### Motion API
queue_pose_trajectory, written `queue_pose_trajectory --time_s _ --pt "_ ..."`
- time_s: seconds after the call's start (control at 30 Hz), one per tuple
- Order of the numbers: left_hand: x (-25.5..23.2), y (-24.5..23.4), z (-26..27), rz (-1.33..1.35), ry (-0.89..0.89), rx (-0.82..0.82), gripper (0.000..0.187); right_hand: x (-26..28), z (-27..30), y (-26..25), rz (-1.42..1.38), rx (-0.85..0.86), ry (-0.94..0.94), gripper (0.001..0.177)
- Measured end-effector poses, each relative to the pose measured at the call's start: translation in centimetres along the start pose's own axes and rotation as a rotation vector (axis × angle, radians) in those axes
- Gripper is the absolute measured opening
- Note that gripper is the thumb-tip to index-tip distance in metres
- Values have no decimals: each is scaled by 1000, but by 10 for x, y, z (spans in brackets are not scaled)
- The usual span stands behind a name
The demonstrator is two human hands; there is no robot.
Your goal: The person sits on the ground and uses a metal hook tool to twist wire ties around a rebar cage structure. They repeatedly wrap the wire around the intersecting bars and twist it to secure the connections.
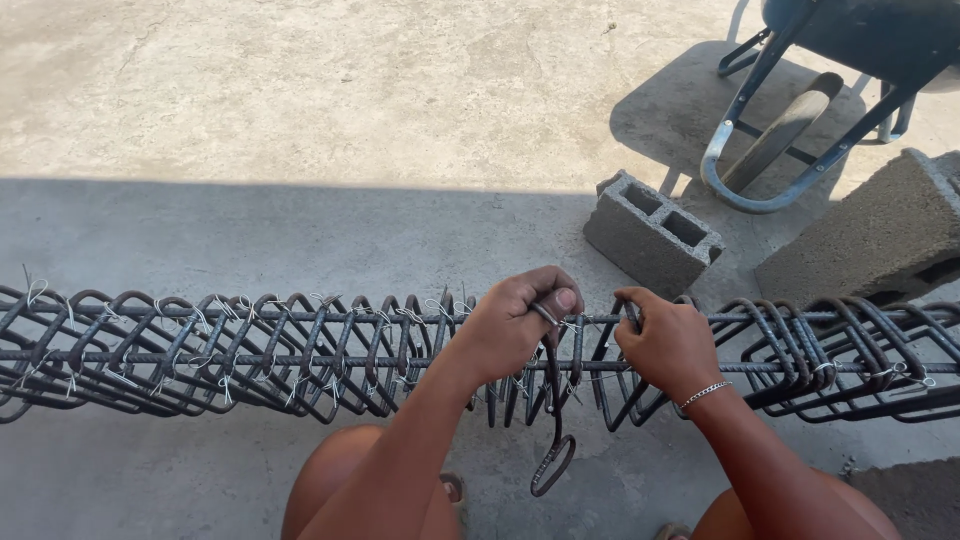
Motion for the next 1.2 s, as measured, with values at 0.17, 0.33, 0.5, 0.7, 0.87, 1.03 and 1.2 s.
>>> queue_pose_trajectory --time_s 0.17,0.33,0.5,0.7,0.87,1.03,1.2 --pt "0 2 -1 -8 10 8 22 -10 -3 29 91 12 -12 47" --pt "1 0 -2 -31 -23 7 22 1 0 34 218 108 -50 49" --pt "1 1 1 -55 -24 0 21 0 -2 37 225 149 -71 47" --pt "0 1 2 -75 -34 1 22 6 7 -22 -16 117 -17 33" --pt "-1 0 1 -79 -33 -8 22 -8 20 -33 -3 191 11 24" --pt "-2 6 2 -97 -41 9 23 -3 40 8 380 364 -174 30" --pt "1 13 -1 -146 -49 21 22 -11 32 25 510 301 -322 26"
Point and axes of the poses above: each hand's wrist, its own z-axis away from the middle knuckle, its own y-axis out of the palm, x = y × z, the point moved 9 cm from there along -z, towards the middle knuckle, and after that the axes turned 9 degrees about -x, right-handed, at the moved point
